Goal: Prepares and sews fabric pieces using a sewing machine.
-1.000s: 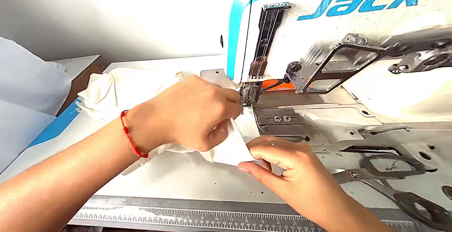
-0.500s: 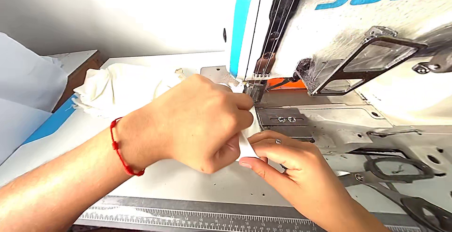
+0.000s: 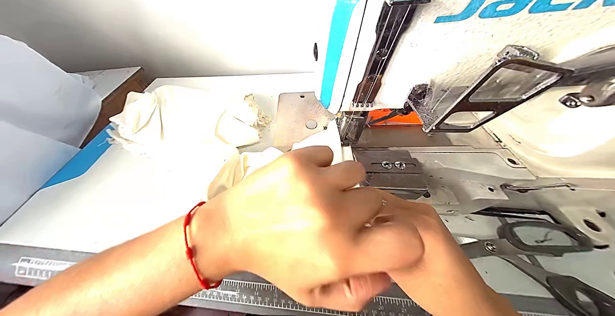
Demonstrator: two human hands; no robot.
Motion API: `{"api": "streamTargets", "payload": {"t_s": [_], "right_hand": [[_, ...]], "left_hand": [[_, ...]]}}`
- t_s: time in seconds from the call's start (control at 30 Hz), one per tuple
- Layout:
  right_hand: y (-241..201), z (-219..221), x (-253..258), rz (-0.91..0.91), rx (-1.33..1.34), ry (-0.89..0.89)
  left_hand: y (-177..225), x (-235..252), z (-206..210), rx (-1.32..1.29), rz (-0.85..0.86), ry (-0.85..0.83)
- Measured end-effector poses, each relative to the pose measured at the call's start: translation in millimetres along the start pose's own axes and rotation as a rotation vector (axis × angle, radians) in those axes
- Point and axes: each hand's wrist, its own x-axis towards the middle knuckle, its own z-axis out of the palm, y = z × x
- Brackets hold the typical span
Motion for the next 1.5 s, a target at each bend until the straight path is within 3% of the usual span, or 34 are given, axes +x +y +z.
{"api": "streamTargets", "payload": {"t_s": [0.17,0.3,0.37,0.43,0.47,0.57,0.67,0.77,1.2,1.4,1.5], "right_hand": [[9,5,-5,-0.018,0.094,-0.014],[12,12,-9,0.004,0.15,0.019],[11,18,-7,0.006,0.143,0.051],[7,20,-4,-0.013,0.103,0.077],[5,19,-4,-0.022,0.074,0.079],[-1,14,-7,-0.037,0.014,0.083],[5,15,-12,-0.035,-0.004,0.088],[11,15,-11,-0.026,0.006,0.093],[13,8,-8,-0.042,0.016,0.074],[-17,-9,25,0.128,0.269,0.182],[-20,0,10,0.057,0.111,0.196]], "left_hand": [[-6,-68,17,0.127,-0.436,-0.157],[-17,-80,-31,0.401,-0.319,-0.138],[-29,-74,-49,0.494,-0.418,-0.211],[-31,-57,-59,0.341,-0.556,-0.34],[-24,-45,-60,0.264,-0.532,-0.366],[-1,-4,-35,0.054,-0.192,-0.259],[-14,7,-5,0.013,-0.032,-0.292],[-32,4,-2,0.075,-0.04,-0.302],[-36,2,-7,0.004,-0.047,-0.204],[-30,5,2,0.054,-0.179,-0.128],[-17,-6,11,0.159,-0.212,-0.118]]}}
